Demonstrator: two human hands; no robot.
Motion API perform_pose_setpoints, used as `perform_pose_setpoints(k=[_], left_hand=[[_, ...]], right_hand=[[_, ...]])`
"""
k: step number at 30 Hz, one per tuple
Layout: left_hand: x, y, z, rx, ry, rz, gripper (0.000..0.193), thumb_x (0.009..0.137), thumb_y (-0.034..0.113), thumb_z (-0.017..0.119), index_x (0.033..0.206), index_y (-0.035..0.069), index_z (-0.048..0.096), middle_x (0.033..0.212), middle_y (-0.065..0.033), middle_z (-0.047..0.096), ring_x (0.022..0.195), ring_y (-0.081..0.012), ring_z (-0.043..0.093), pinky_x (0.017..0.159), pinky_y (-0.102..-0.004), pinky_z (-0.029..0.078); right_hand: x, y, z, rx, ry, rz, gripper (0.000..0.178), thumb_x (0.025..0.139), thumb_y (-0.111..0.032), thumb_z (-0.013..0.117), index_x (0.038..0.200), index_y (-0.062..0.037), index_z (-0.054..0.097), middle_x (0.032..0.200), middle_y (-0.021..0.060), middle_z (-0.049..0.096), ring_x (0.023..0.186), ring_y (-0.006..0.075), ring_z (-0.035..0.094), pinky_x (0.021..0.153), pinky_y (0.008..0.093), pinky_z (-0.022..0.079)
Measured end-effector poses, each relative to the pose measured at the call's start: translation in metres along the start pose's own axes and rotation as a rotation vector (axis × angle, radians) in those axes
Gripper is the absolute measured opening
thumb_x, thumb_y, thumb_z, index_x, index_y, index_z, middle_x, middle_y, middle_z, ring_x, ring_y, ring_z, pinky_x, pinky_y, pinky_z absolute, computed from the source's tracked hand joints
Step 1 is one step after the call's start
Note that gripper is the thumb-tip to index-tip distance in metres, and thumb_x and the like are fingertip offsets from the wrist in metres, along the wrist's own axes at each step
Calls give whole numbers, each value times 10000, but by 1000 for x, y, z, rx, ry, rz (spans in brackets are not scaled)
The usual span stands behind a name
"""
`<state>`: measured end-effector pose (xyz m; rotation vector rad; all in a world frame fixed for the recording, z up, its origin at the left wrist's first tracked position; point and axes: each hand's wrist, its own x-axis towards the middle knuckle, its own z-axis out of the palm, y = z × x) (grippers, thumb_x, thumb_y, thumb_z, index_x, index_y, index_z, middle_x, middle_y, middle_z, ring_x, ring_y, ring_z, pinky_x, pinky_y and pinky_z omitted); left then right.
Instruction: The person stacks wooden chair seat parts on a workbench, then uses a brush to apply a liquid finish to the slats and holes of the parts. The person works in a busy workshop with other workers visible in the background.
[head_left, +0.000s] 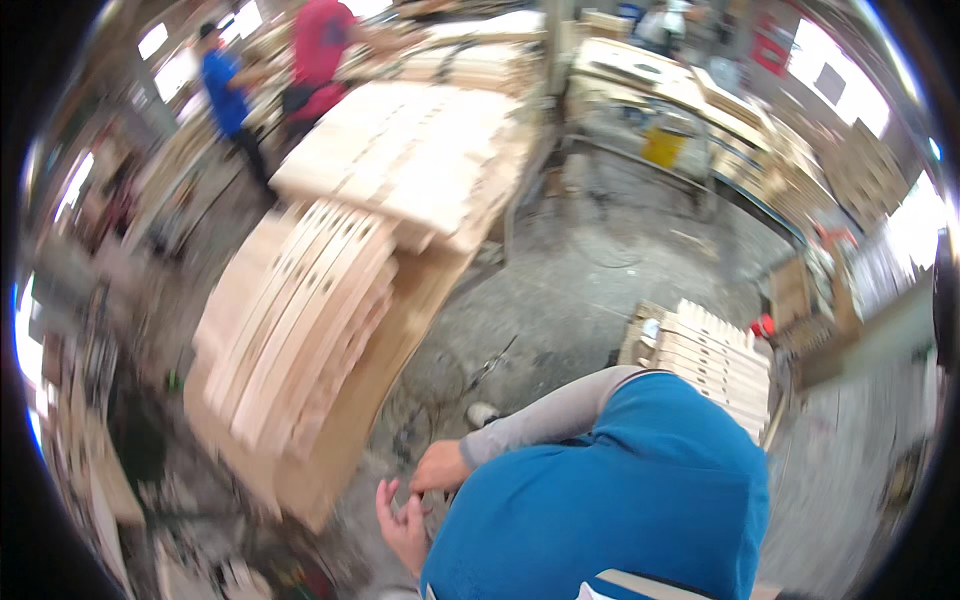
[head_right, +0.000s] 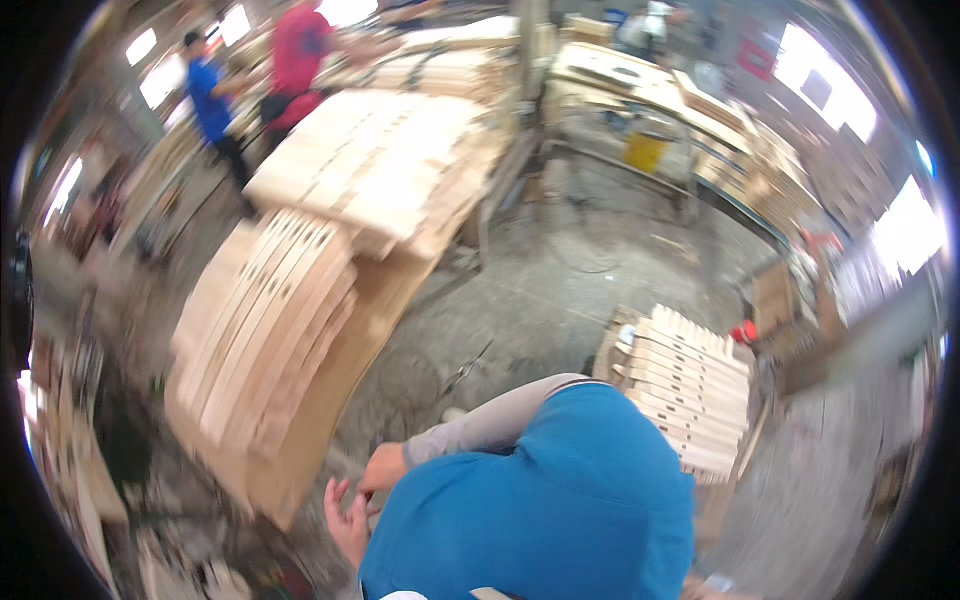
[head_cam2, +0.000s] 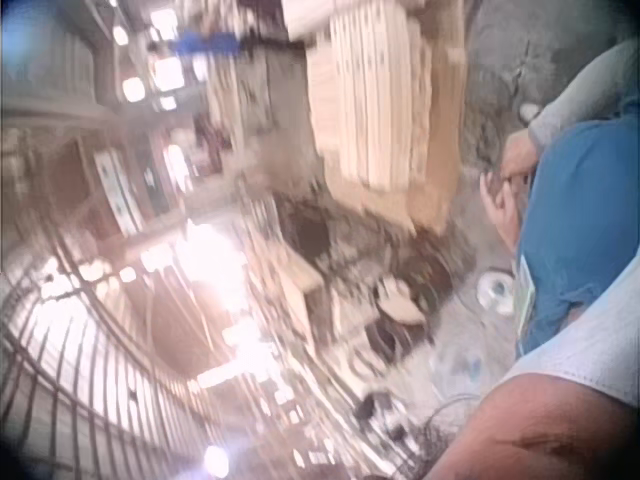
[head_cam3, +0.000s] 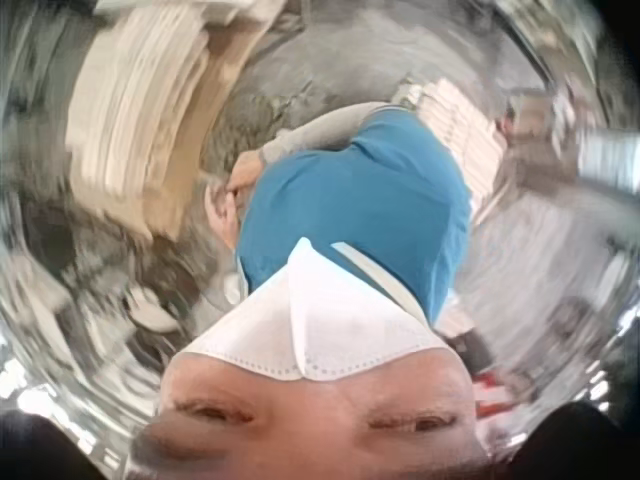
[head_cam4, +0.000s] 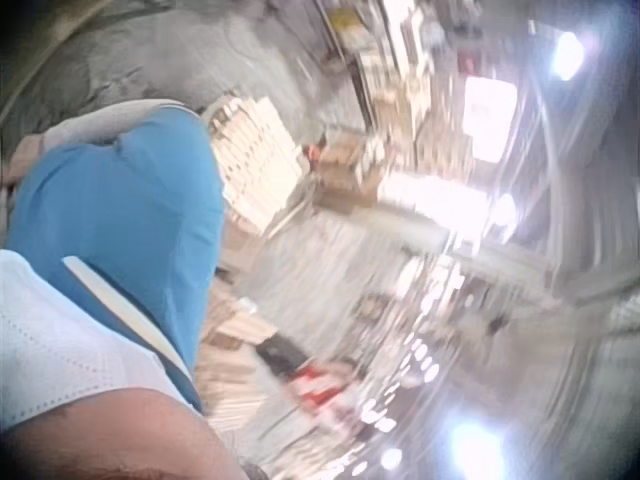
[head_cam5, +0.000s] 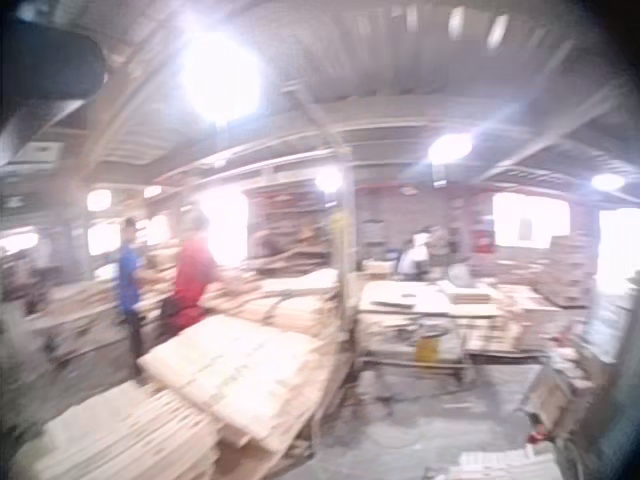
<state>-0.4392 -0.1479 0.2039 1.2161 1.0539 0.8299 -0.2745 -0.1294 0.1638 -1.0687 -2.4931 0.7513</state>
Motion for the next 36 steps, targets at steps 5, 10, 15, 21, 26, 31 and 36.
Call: perform_pose_setpoints(k=[5, 10, 15, 21, 26, 31, 36], left_hand=[[63, 22, 10, 134, -215, 121, 535, 806, 21, 534, 1287, 19, 300, 1189, -158, 428, 891, -224, 582, 637, -259, 527], [101, 103, 26, 437, -174, 495, 277, 813, 126, 563, 1036, -27, 501, 1015, -170, 502, 883, -285, 524, 774, -378, 424], [151, 97, -24, 654, 743, 927, 411, 821, 141, 589, 1186, -15, 481, 1170, -175, 492, 995, -289, 502, 876, -360, 393], [178, 79, -96, 1127, 577, 662, 511, 850, 194, 552, 1286, 20, 350, 1278, -167, 410, 1108, -293, 446, 945, -354, 351], [197, 57, -118, 863, 392, 356, 576, 856, 229, 542, 1330, 44, 272, 1299, -176, 386, 1170, -295, 397, 986, -341, 315], [205, 48, -115, 758, 382, 333, 567, 862, 282, 481, 1324, 29, 273, 1309, -186, 368, 1184, -310, 380, 1000, -365, 276], [216, 50, -112, 685, 388, 358, 564, 868, 340, 407, 1306, 4, 292, 1317, -197, 351, 1186, -329, 370, 1008, -397, 237]], right_hand=[[-4, 29, -59, -68, 81, 116, 156, 730, -162, 536, 856, -72, 551, 809, 107, 605, 792, 290, 585, 630, 400, 464], [-14, 77, -124, -30, 428, 250, 146, 762, -147, 509, 883, -65, 514, 766, 126, 563, 759, 301, 569, 612, 396, 454], [-15, 124, -211, 22, 932, 223, 327, 892, -261, 398, 1044, 21, 463, 1031, 216, 497, 974, 349, 488, 835, 409, 401], [13, 193, -250, 40, 785, 432, 582, 913, -380, 336, 1249, 92, 284, 1274, 252, 332, 1188, 364, 333, 1017, 373, 265], [32, 212, -249, 103, 782, 379, 418, 896, -354, 369, 969, 44, 472, 1014, 215, 505, 924, 377, 489, 829, 432, 389], [36, 225, -256, 42, 634, 470, 552, 912, -402, 326, 1165, 87, 371, 1171, 236, 429, 1050, 367, 434, 918, 393, 350], [35, 226, -274, 183, 590, 503, 539, 911, -394, 336, 1169, 78, 379, 1192, 231, 433, 1092, 345, 434, 919, 358, 362]])
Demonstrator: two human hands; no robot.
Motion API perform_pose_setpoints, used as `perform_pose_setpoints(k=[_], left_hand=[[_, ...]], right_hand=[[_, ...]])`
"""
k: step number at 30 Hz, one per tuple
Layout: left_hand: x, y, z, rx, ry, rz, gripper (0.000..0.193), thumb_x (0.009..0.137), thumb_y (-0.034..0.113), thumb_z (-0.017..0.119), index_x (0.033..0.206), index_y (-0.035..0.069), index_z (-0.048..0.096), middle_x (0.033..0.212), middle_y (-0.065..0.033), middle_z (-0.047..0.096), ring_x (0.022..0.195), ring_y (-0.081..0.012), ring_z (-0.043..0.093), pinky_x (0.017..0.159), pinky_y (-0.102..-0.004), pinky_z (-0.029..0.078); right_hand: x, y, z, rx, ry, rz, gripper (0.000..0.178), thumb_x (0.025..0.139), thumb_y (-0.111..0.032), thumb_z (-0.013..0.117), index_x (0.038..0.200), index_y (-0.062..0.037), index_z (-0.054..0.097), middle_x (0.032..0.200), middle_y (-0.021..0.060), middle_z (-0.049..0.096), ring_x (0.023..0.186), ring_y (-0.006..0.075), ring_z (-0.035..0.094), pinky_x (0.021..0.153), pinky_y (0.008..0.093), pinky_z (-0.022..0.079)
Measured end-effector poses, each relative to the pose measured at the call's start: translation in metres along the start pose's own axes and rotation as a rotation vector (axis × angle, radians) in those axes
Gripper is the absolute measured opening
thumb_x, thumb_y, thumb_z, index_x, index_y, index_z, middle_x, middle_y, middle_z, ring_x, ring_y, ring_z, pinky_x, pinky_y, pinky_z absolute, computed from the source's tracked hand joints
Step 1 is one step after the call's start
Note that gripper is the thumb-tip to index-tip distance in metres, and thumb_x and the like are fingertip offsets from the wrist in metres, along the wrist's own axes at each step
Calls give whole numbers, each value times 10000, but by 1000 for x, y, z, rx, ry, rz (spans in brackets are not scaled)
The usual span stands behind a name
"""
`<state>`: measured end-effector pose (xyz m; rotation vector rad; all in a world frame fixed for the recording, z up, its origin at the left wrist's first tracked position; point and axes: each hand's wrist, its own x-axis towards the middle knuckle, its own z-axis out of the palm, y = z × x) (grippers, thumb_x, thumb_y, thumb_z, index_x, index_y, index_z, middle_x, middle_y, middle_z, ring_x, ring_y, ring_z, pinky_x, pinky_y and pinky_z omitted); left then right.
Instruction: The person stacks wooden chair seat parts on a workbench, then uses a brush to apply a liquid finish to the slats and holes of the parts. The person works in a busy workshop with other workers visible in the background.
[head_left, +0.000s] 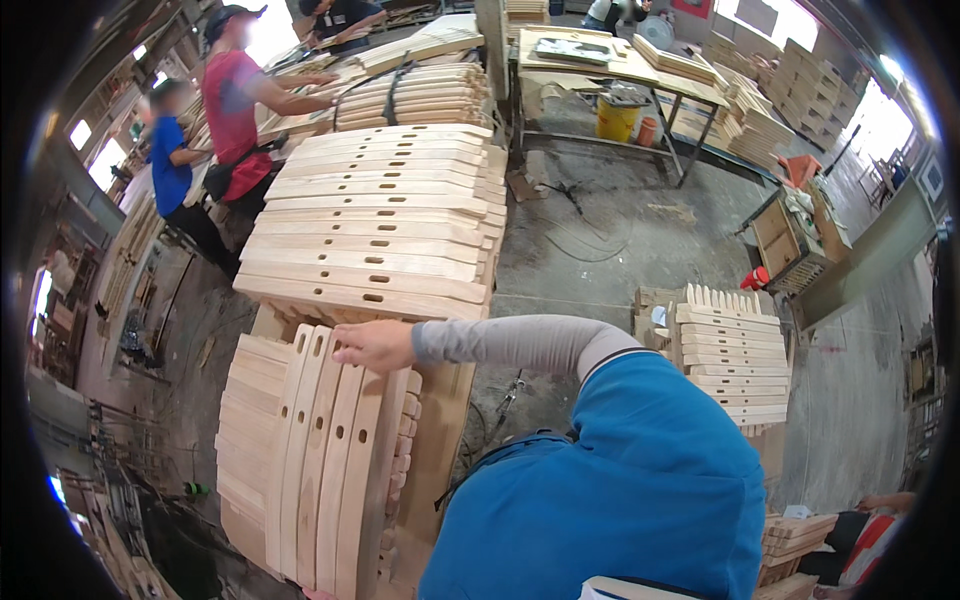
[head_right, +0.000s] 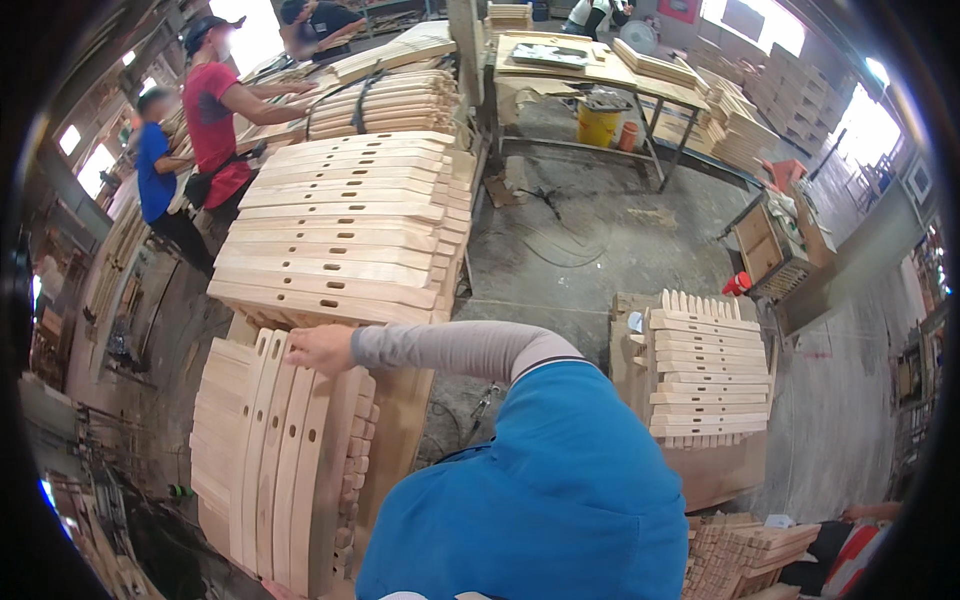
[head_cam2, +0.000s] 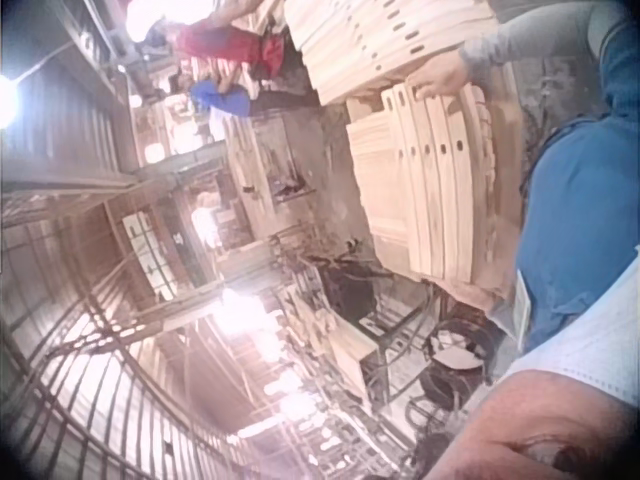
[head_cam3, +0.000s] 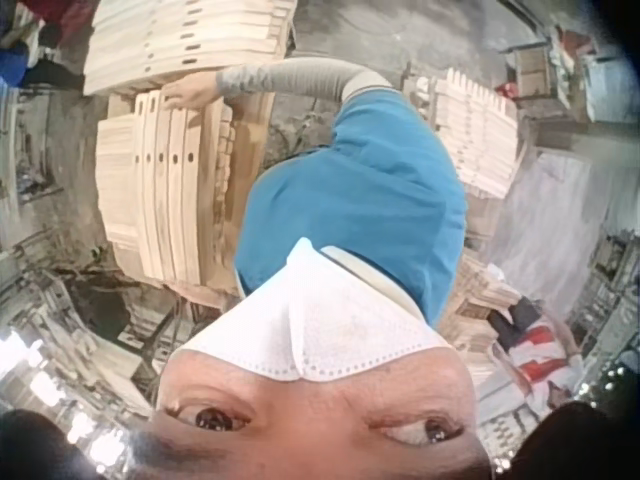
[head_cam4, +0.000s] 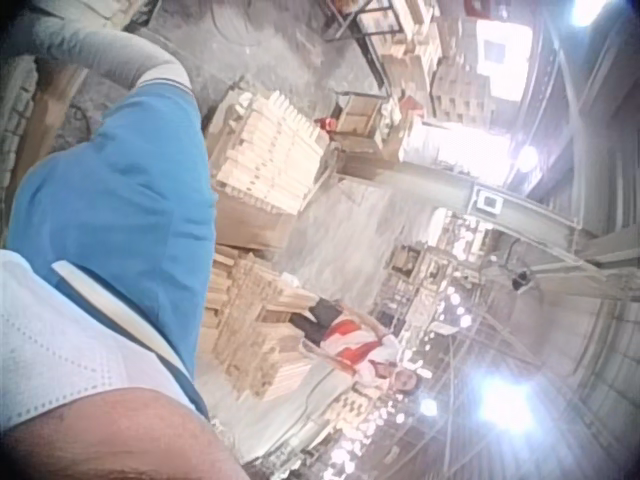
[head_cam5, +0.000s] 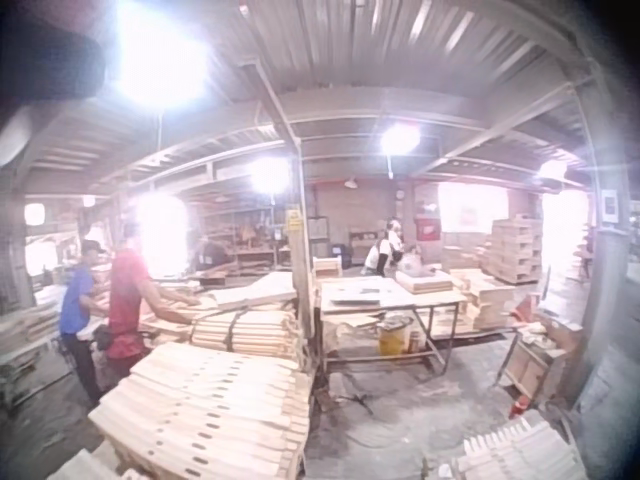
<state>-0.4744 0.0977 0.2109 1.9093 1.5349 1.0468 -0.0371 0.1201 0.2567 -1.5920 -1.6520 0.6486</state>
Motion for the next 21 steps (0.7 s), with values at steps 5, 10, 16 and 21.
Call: perform_pose_setpoints(k=[5, 10, 16, 21], left_hand=[[3, -3, -4, -26, 19, -1, 589, 873, 398, 333, 1288, -20, 312, 1324, -207, 335, 1188, -347, 359, 1016, -430, 199], [12, -11, -16, 168, 63, 262, 639, 879, 455, 259, 1270, -45, 332, 1332, -218, 318, 1190, -366, 349, 1023, -463, 160], [28, 0, 13, -1077, 34, -237, 656, 908, 487, 215, 1353, 4, 202, 1364, -157, 265, 1222, -249, 314, 1014, -333, 237], [15, 4, 0, -961, 79, -276, 699, 902, 522, 174, 1352, -14, 165, 1364, -147, 281, 1238, -256, 303, 1028, -353, 223]], right_hand=[[7, 16, -2, 601, -55, 181, 418, 920, -403, 331, 1076, -42, 474, 1005, 62, 518, 840, 153, 549, 639, 315, 497], [26, 36, 9, 842, -135, 231, 416, 907, -437, 346, 1121, -100, 464, 1008, 49, 513, 918, 110, 506, 730, 286, 478], [13, 34, 7, 750, 53, 366, 633, 879, -521, 334, 1316, -64, 325, 1381, 89, 253, 1259, 191, 241, 1038, 336, 197], [19, 26, 16, 796, 64, 400, 556, 891, -462, 368, 1255, -45, 420, 1189, 102, 478, 1018, 150, 485, 818, 252, 420]])
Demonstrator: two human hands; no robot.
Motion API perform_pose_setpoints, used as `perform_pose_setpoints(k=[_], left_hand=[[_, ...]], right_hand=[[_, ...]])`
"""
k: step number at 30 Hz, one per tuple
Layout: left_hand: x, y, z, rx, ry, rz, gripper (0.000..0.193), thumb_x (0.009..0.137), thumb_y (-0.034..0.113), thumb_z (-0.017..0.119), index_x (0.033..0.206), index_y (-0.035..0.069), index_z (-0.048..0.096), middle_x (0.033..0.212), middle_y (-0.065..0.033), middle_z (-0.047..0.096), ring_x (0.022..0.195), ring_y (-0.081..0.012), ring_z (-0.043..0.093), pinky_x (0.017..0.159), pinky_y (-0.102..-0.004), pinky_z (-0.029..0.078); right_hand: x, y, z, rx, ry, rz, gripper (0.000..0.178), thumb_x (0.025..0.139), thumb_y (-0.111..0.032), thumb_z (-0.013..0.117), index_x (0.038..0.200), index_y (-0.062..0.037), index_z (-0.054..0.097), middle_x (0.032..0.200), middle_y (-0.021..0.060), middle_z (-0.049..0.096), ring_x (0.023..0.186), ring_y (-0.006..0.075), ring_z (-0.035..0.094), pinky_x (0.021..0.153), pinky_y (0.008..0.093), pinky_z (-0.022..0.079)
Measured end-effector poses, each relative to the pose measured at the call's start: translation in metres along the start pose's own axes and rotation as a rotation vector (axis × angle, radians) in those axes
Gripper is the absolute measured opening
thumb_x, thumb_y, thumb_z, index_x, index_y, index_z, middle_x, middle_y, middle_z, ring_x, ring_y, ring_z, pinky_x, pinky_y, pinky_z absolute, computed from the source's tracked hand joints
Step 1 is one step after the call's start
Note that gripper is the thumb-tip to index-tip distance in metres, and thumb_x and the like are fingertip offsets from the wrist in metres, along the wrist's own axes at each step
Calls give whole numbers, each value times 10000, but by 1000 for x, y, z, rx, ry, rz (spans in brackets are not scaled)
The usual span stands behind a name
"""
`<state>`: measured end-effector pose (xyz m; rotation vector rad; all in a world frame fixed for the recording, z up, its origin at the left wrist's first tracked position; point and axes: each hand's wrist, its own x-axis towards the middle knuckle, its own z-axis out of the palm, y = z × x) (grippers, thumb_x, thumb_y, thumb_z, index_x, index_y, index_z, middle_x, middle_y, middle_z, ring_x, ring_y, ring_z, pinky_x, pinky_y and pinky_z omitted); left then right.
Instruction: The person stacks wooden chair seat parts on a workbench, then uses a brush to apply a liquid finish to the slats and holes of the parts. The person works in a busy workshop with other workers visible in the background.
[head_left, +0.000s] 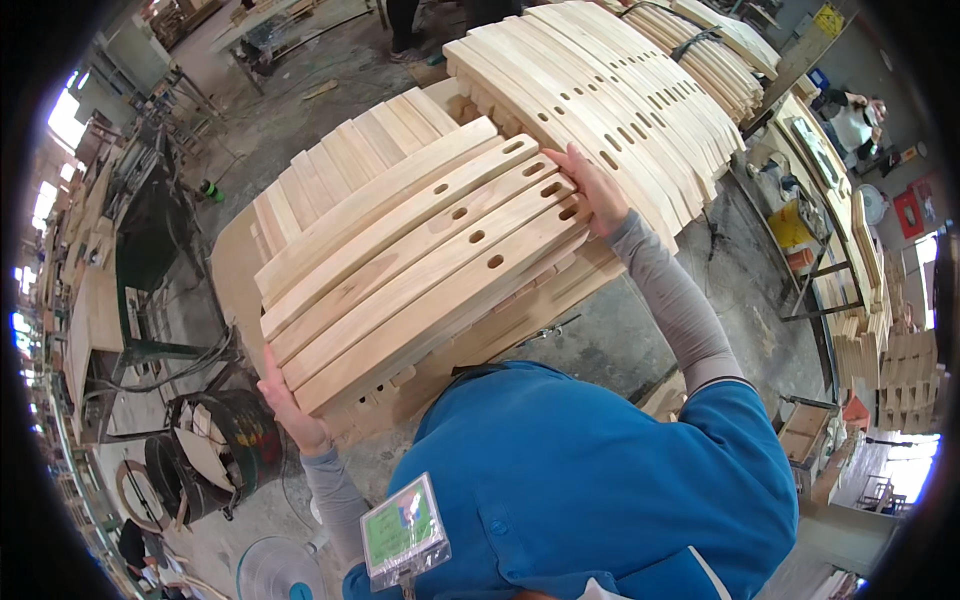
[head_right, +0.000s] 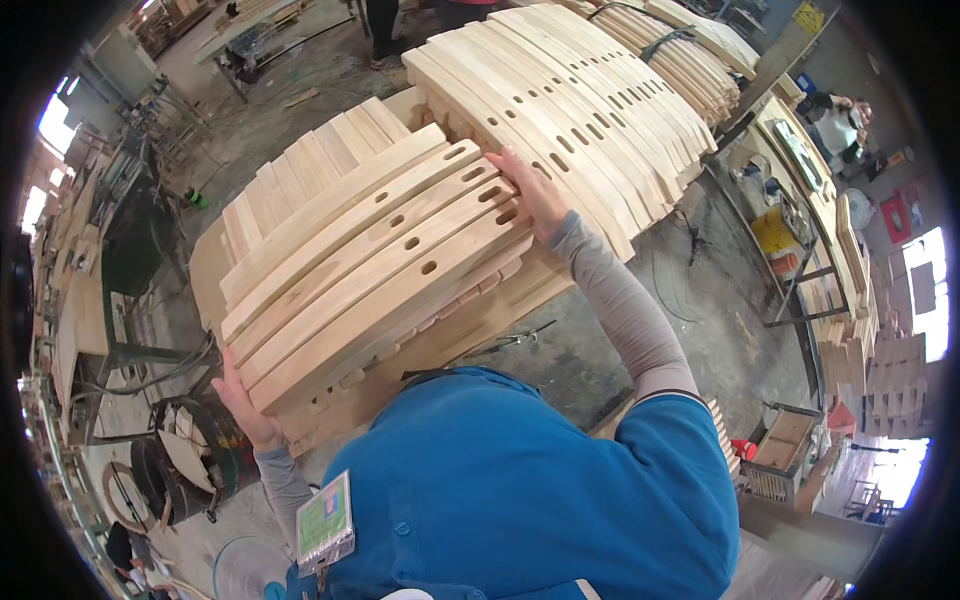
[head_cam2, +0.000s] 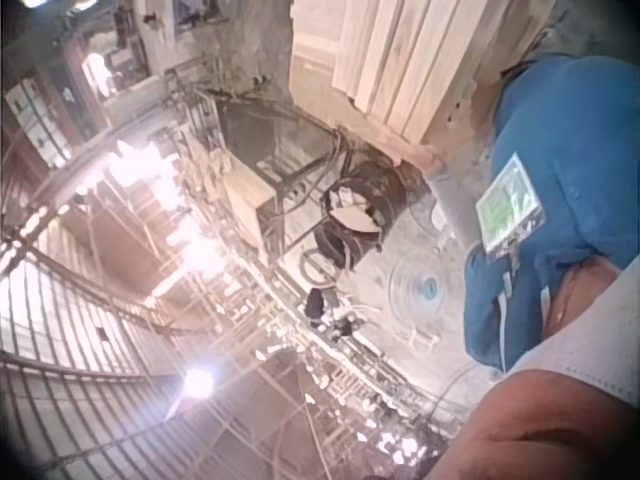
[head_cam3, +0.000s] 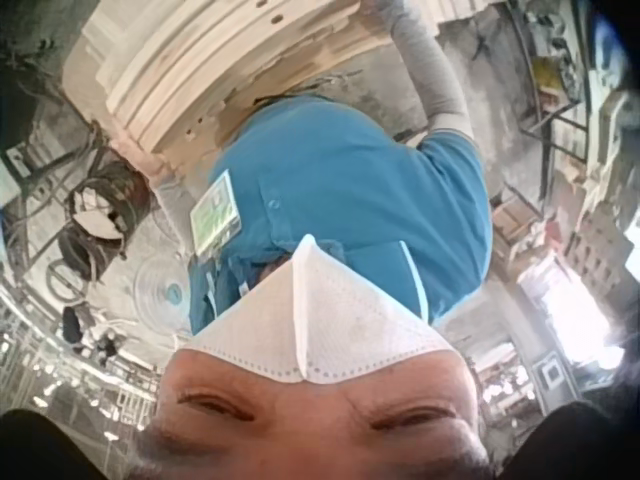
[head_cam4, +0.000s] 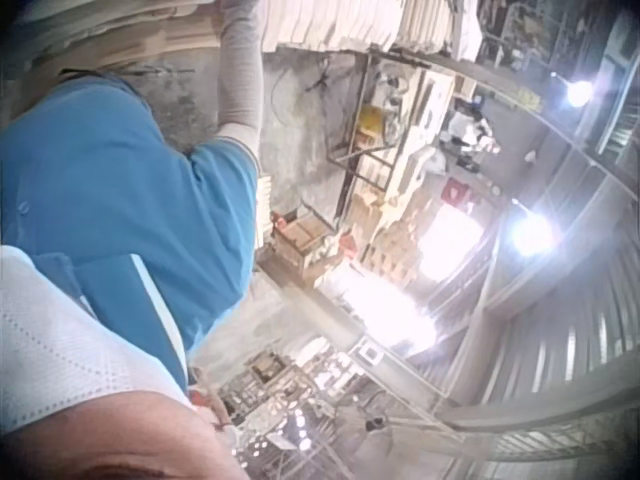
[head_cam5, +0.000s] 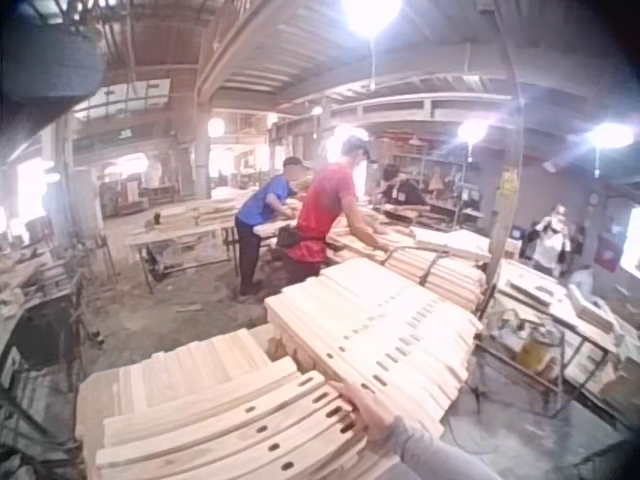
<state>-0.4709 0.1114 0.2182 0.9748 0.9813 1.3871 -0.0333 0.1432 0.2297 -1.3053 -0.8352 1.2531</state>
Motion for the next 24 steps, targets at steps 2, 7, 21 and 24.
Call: perform_pose_setpoints(k=[2, 7, 21, 24], left_hand=[[-1, 3, 1, -39, 14, 13, 702, 900, 523, 173, 1350, -16, 180, 1352, -154, 298, 1223, -257, 325, 1021, -339, 235], [1, 14, 7, 0, 15, 61, 728, 894, 535, 162, 1339, -41, 185, 1365, -148, 281, 1243, -246, 298, 1030, -344, 216], [182, 77, 11, 94, 56, 193, 542, 933, 390, 261, 1255, -35, 357, 1276, -116, 392, 1180, -192, 366, 1004, -312, 256], [244, 46, -9, -54, 136, 23, 468, 908, 366, 413, 1152, -30, 470, 1121, -83, 519, 1034, -148, 485, 893, -278, 377]], right_hand=[[2, 1, 2, -19, 66, -52, 522, 906, -430, 355, 1235, -34, 443, 1088, 81, 522, 881, 111, 505, 697, 226, 448], [-10, -18, 6, 133, 71, 7, 469, 938, -346, 312, 1225, 5, 428, 724, -45, 474, 458, 19, 245, 398, 141, 233], [148, -106, 58, 143, -60, -172, 384, 924, -280, 372, 1163, 0, 480, 1071, 82, 560, 947, 143, 535, 842, 270, 418], [213, -85, 75, 40, -38, -112, 309, 881, -284, 471, 1066, -41, 523, 884, 52, 581, 735, 155, 570, 612, 288, 494]])
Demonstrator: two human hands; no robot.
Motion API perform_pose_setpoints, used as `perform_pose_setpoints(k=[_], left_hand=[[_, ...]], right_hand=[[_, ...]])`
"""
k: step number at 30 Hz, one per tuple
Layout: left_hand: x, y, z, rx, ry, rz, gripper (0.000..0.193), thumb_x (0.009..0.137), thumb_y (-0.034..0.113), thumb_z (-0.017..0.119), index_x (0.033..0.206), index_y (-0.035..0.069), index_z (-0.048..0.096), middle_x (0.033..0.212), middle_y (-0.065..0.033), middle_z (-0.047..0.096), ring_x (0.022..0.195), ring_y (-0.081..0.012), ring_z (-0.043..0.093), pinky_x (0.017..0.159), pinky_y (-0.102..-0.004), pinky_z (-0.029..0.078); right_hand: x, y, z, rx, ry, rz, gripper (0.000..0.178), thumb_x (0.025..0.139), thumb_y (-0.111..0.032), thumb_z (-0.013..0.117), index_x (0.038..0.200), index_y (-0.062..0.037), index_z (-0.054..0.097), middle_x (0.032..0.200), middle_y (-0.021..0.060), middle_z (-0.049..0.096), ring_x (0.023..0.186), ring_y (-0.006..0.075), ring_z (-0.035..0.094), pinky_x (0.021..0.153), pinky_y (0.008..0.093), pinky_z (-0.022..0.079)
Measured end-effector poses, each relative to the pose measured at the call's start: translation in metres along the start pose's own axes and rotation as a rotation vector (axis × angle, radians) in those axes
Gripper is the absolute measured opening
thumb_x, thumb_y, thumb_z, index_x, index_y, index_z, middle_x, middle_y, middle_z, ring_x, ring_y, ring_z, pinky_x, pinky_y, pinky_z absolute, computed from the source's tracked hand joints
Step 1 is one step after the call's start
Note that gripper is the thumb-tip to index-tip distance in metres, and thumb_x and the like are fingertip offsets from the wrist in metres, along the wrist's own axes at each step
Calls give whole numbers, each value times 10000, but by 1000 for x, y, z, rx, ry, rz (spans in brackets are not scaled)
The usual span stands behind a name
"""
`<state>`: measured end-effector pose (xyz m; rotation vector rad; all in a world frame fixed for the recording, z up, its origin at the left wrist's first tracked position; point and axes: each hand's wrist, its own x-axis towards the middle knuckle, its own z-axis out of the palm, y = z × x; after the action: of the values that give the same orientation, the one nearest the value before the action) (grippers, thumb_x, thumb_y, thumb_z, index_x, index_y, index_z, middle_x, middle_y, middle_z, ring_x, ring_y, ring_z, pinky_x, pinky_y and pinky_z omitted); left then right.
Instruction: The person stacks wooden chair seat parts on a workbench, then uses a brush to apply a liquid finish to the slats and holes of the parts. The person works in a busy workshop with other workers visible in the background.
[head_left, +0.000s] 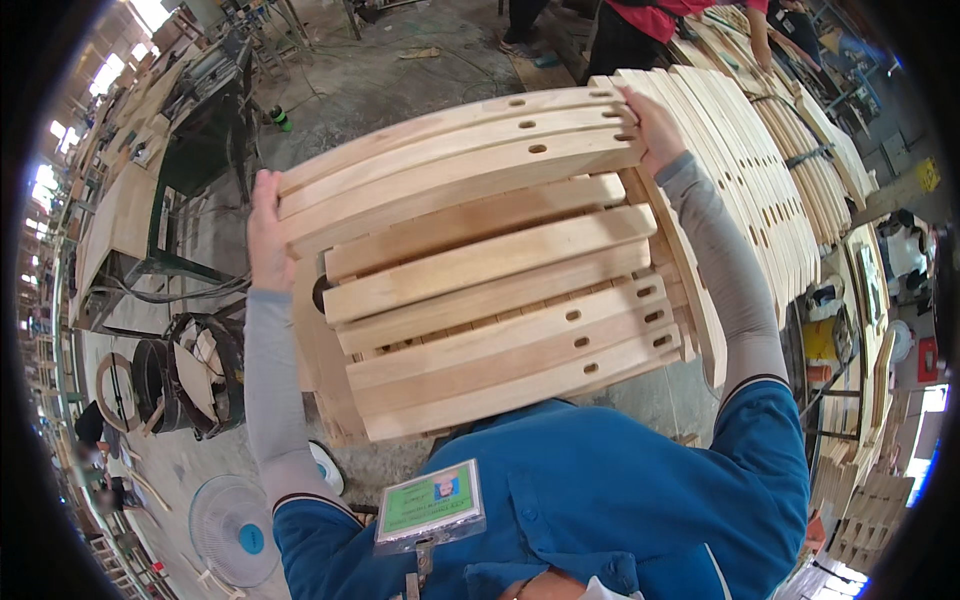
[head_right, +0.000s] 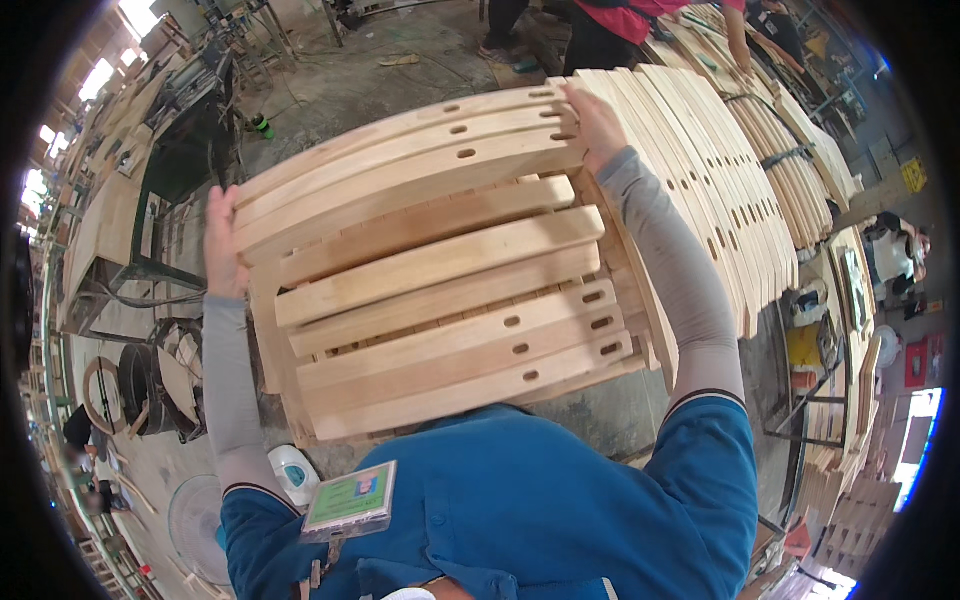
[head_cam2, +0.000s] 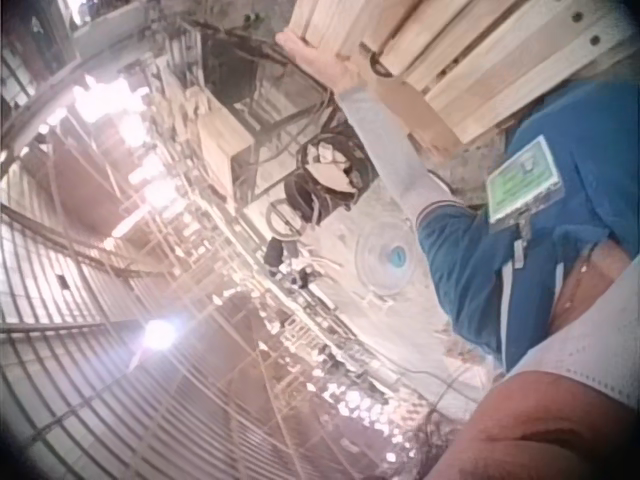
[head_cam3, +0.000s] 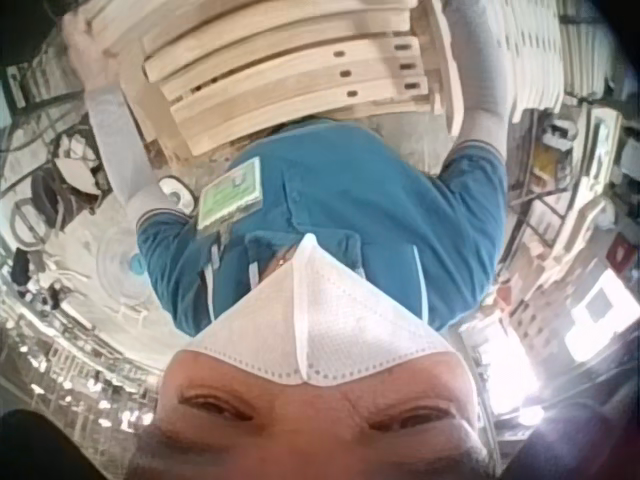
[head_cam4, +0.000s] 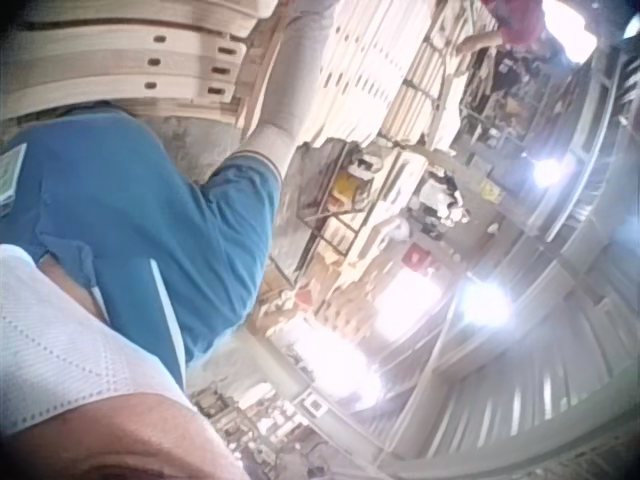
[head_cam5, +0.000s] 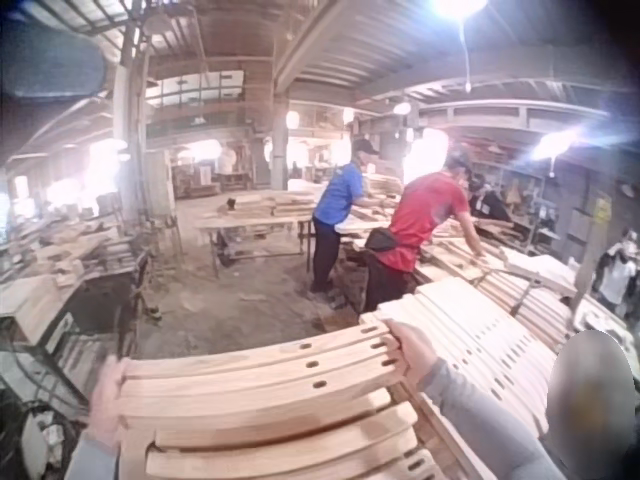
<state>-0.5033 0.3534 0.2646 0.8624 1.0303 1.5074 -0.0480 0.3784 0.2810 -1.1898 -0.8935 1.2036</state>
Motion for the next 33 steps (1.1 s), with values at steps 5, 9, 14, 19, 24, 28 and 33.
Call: perform_pose_setpoints(k=[5, 9, 14, 19, 24, 28, 33], left_hand=[[48, -52, -10, 135, -51, -109, 483, 868, 381, 507, 1128, -26, 500, 1090, -73, 542, 988, -135, 511, 858, -258, 398], [56, -85, -25, 354, -18, 41, 557, 880, 363, 493, 1229, -61, 397, 1224, -111, 456, 1104, -152, 437, 936, -251, 327], [40, -80, -18, 465, -29, 34, 552, 886, 331, 490, 1251, -64, 363, 1244, -107, 433, 1121, -145, 411, 948, -245, 304], [7, -34, -67, 804, -135, -267, 356, 881, 313, 501, 1024, -10, 544, 922, -40, 576, 808, -85, 526, 766, -216, 408], [-39, -46, -62, 506, -256, -510, 336, 880, 284, 500, 1042, -6, 551, 901, -51, 600, 758, -107, 562, 714, -225, 449], [-50, -44, -48, 387, -213, -308, 352, 823, 120, 572, 1132, -28, 489, 999, -64, 575, 872, -115, 546, 786, -244, 441], [-45, -53, -61, 487, -246, -131, 432, 770, -22, 591, 1180, -24, 456, 1062, -81, 532, 947, -125, 512, 820, -235, 427]], right_hand=[[43, 51, 3, -94, 9, 90, 330, 886, -277, 480, 1112, -36, 475, 967, 57, 546, 855, 145, 535, 710, 282, 478], [53, 74, -1, -117, -24, 136, 324, 898, -250, 465, 1154, -51, 454, 975, 44, 530, 867, 136, 521, 737, 273, 468], [51, 76, -13, -208, -64, 104, 362, 891, -270, 478, 1158, -27, 451, 991, 48, 531, 869, 118, 517, 779, 258, 441], [25, 43, -71, -240, -281, 334, 418, 888, -270, 487, 1173, 34, 447, 1087, 123, 531, 1010, 175, 520, 897, 293, 418], [-20, 40, -58, -416, -329, 508, 333, 827, -179, 573, 1049, 65, 526, 950, 109, 585, 820, 168, 587, 755, 278, 508], [-28, 40, -60, -390, -259, 328, 410, 759, -37, 616, 1129, 63, 472, 1026, 132, 569, 886, 180, 571, 803, 277, 480], [-25, 56, -61, -307, -192, 112, 464, 714, 15, 636, 1144, 37, 464, 1084, 120, 538, 997, 184, 516, 870, 267, 424]])
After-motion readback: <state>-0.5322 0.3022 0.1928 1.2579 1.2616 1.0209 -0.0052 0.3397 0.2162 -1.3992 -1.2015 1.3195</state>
